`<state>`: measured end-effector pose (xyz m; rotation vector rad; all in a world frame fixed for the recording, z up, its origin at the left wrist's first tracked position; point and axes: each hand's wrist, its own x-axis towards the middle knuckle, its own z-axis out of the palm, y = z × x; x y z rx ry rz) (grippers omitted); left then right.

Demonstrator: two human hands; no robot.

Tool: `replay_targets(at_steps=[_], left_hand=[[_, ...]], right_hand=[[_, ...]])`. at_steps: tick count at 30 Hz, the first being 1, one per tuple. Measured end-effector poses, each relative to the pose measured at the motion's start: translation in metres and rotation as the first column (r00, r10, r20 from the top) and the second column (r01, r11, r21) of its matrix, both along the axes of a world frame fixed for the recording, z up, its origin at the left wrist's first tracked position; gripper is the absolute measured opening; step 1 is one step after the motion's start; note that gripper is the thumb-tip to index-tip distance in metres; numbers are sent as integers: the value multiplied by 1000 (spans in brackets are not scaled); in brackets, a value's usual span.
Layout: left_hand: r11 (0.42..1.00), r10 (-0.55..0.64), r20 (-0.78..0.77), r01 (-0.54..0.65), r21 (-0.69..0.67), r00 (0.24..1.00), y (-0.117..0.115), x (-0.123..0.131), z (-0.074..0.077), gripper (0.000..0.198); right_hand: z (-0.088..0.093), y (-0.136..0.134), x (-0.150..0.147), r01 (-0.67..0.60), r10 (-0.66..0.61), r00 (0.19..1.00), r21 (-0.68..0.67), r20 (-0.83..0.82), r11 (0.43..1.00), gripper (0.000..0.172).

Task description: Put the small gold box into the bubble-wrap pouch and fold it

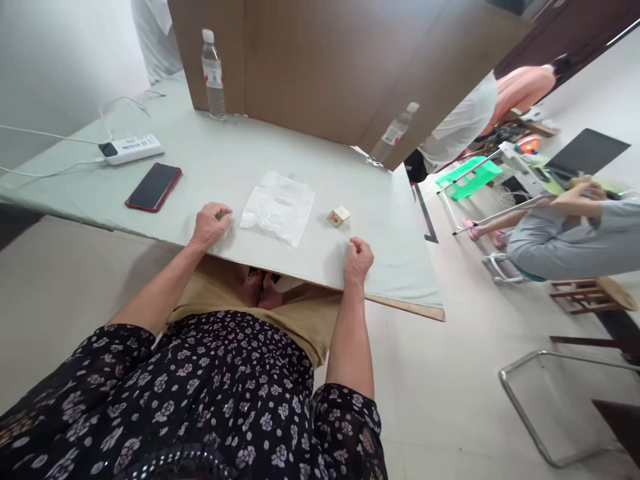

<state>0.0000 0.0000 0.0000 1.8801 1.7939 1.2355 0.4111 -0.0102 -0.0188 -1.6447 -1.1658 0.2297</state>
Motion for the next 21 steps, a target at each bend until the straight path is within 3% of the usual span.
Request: replay_targets(at_steps=[21], left_hand=[[999,17,11,-16,-37,1000,9,-4,-6,19]], right_hand=[[-15,11,9,-4,4,1000,5,-30,1000,27]])
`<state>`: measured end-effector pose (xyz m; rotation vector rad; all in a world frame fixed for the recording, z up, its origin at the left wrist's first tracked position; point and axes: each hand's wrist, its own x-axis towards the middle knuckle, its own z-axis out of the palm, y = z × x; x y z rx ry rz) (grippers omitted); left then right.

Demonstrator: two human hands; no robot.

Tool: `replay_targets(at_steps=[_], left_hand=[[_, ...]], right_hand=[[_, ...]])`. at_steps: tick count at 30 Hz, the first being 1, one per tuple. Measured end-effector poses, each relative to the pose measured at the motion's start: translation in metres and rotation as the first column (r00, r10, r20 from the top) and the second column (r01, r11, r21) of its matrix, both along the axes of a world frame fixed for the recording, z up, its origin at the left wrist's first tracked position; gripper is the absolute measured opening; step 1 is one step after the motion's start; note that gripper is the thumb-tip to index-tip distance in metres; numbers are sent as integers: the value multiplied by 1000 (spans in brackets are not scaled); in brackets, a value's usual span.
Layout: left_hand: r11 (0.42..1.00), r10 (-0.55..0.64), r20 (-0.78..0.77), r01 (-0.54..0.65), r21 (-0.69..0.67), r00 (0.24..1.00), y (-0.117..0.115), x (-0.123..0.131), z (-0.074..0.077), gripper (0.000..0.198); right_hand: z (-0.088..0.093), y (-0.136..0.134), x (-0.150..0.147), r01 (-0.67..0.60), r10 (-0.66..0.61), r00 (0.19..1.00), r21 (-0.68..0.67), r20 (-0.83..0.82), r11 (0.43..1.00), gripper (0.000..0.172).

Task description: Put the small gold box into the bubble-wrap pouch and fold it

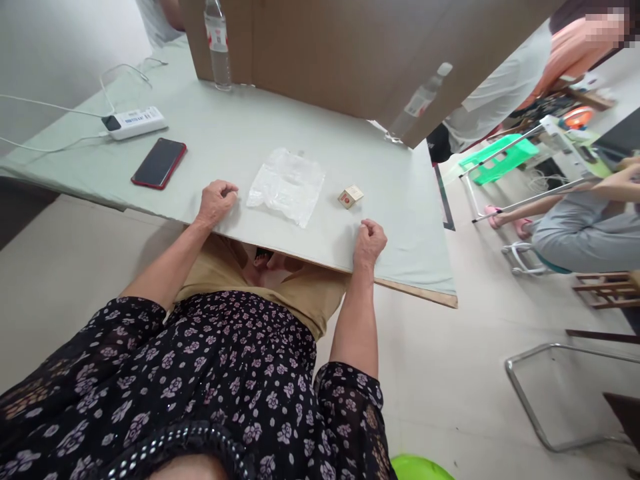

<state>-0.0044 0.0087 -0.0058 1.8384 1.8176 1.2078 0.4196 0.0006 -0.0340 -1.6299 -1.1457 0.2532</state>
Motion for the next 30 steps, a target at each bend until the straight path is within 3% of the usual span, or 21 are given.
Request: replay_targets(at_steps=[17,26,30], left_hand=[[1000,13,57,-12,-21,998,-8,7,9,20],[996,-54,44,57,-63,998,-13,6,14,18],[989,-141,13,141,-46,990,-7,7,25,21]], right_hand=[[8,-8,-4,-19,21,998,39,-61,999,26],[12,-21,-8,-40,43,995,31,-94,999,28],[15,-25,-8,-45,44,997,-6,-56,999,31]])
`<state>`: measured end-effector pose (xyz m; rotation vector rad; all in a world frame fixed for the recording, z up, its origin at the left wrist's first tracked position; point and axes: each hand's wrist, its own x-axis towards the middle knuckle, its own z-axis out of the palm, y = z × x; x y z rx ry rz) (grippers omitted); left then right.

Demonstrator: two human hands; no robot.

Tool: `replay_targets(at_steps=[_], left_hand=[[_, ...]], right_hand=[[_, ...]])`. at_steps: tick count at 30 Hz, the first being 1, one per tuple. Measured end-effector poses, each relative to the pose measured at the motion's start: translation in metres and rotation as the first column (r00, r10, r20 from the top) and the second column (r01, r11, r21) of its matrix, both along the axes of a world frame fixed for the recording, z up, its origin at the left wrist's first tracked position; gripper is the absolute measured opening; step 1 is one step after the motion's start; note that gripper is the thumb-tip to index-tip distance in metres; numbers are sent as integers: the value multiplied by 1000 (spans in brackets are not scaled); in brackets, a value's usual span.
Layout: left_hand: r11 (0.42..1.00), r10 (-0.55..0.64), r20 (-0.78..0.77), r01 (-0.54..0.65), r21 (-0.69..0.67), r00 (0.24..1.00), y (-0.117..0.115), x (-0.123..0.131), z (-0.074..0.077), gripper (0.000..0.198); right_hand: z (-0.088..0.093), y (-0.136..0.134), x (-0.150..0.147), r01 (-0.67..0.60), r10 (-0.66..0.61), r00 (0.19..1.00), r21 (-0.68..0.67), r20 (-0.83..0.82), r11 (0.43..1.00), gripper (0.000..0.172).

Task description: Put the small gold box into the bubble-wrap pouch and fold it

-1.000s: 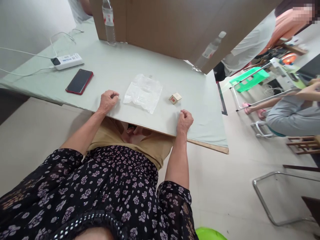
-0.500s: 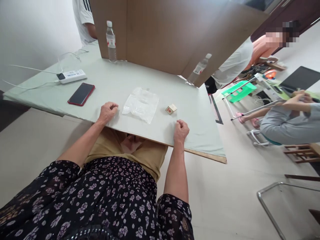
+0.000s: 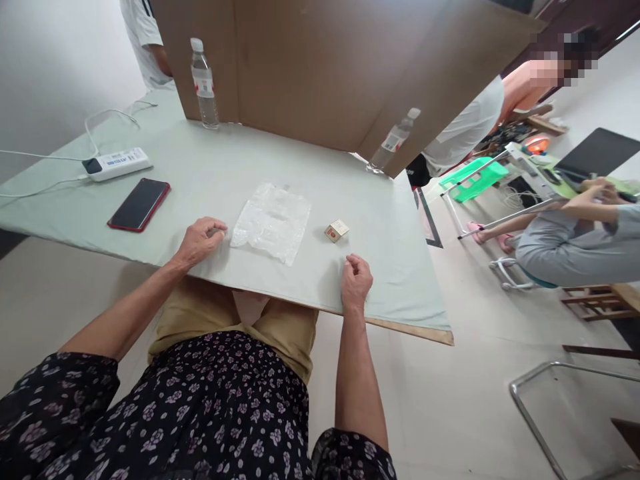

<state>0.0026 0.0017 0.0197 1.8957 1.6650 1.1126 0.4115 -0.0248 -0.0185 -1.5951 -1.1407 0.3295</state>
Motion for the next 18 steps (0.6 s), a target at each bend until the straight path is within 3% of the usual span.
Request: replay_targets(at_steps=[3,7,12,15,18], left_hand=[[996,-67,-60,71,57,996,16,6,14,21],[953,-271,-172,290,94,947,52,25,25,22],[850,-498,-310,526,11,810,86,47,12,32],[830,-539,-342,555,-60,769,88,52,1,37],[831,-540,-350,550,-81,765,82,52,-4,38]], right_hand=[[7,8,3,0,5,997,-57,73,998,39],[16,35,4,-16,29,994,-128,103,992,61],[15,66,2,-51,61,996,-165,59,985,69],[16,70,3,-80,91,995,-191,48,978,61],[29,69,-1,-99,114,992,-232,52,968,51]])
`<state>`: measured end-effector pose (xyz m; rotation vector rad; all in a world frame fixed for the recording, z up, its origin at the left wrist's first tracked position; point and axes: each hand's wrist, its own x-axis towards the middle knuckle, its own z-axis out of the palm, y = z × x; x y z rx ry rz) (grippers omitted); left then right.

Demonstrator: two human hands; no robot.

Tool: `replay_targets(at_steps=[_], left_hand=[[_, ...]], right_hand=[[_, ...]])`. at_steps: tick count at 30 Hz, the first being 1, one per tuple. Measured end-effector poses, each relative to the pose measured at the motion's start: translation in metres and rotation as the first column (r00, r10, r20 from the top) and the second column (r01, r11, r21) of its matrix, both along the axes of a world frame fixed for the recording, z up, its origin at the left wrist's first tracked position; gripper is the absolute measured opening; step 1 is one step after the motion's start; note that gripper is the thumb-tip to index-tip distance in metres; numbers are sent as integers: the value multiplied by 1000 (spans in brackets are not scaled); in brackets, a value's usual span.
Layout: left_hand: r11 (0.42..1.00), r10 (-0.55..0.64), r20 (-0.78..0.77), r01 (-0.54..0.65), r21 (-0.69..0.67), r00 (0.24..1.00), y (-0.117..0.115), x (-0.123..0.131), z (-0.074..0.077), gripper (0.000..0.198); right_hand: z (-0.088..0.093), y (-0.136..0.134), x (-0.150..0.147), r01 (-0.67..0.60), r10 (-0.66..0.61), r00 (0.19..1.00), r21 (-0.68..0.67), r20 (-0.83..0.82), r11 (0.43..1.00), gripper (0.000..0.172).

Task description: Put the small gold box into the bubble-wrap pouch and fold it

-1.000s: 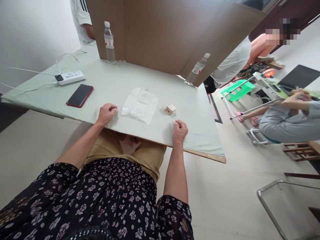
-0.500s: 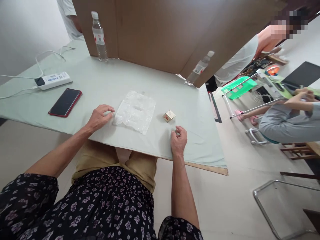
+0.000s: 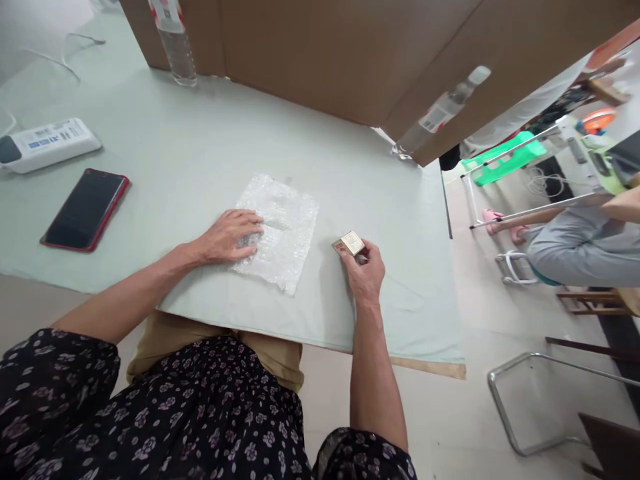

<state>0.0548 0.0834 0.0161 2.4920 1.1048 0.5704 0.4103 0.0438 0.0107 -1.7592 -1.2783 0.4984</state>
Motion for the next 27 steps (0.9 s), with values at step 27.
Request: replay_targets(at_steps=[27], left_hand=[[995,33,41,-29,-92,999,-13,6,6,83]], right_hand=[[11,15,-122,-570,564,802,-32,197,821,46]])
